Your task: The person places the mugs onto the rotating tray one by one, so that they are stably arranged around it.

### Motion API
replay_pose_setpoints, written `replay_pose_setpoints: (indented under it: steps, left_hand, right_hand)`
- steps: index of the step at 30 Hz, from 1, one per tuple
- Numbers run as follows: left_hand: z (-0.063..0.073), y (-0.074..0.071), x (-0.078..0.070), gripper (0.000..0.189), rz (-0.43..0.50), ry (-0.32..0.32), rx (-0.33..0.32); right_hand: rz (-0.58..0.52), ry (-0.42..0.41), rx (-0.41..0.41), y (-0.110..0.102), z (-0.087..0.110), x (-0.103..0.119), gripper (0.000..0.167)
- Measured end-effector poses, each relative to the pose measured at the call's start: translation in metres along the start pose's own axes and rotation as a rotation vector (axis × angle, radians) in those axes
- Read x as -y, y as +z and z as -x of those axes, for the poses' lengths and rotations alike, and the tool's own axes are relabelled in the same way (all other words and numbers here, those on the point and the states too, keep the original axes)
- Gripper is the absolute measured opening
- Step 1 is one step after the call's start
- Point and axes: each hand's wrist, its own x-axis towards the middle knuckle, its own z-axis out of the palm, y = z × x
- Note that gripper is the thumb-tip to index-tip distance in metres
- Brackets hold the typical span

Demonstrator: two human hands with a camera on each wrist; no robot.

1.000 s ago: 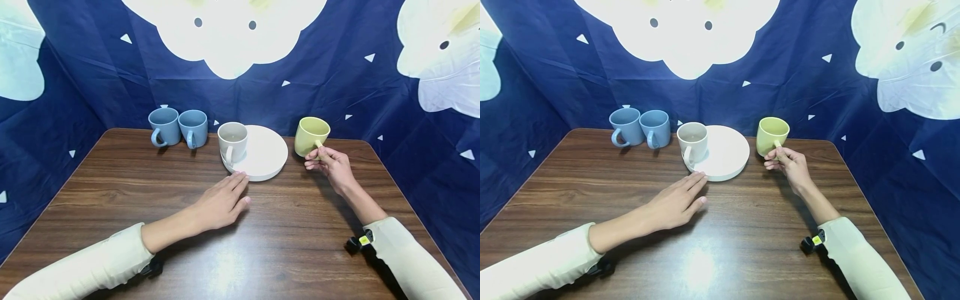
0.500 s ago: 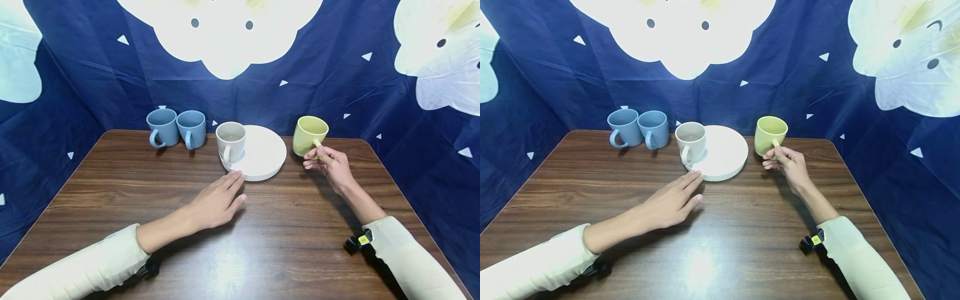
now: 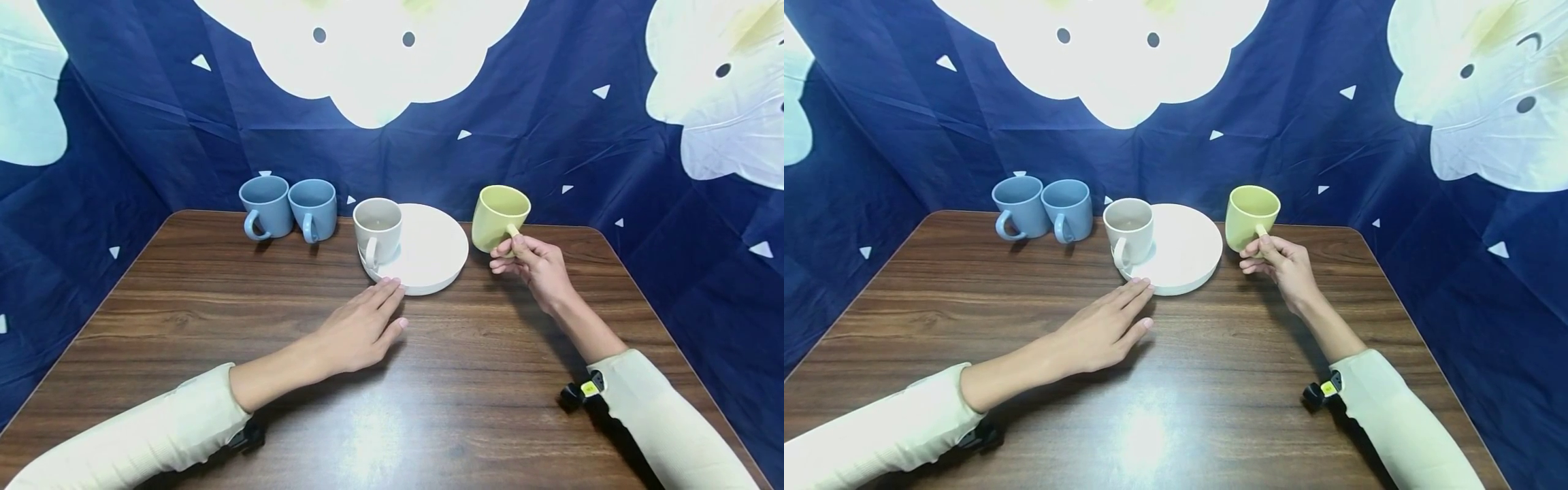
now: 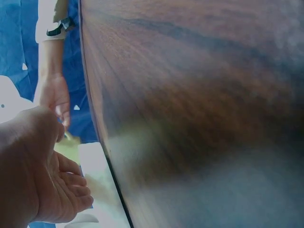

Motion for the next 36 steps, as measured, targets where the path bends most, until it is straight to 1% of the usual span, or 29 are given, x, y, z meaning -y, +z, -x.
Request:
replay_pose_setpoints:
  steps: [4,17,26,31,36]
  left_hand:
    - [0.001,-0.002,0.002,0.069,0.003,0.003,-0.003]
    - [0.002,-0.003,0.010,0.068,0.005,0.000,-0.023]
    - [0.004,-0.003,0.012,0.067,0.013,-0.004,-0.039]
    - [0.004,-0.003,0.014,0.068,0.023,-0.012,-0.038]
    - [0.005,-0.004,0.015,0.069,0.020,-0.018,-0.036]
  right_hand:
    - [0.011,-0.006,-0.003,0.005,-0.001,0.002,0.034]
    - [0.002,-0.022,0.024,0.019,-0.003,0.002,0.033]
    - [-0.014,-0.040,0.051,0.027,-0.003,0.001,0.032]
    - [-0.015,-0.037,0.063,0.031,-0.003,0.000,0.031]
    - [-0.014,-0.029,0.093,0.034,-0.003,-0.002,0.032]
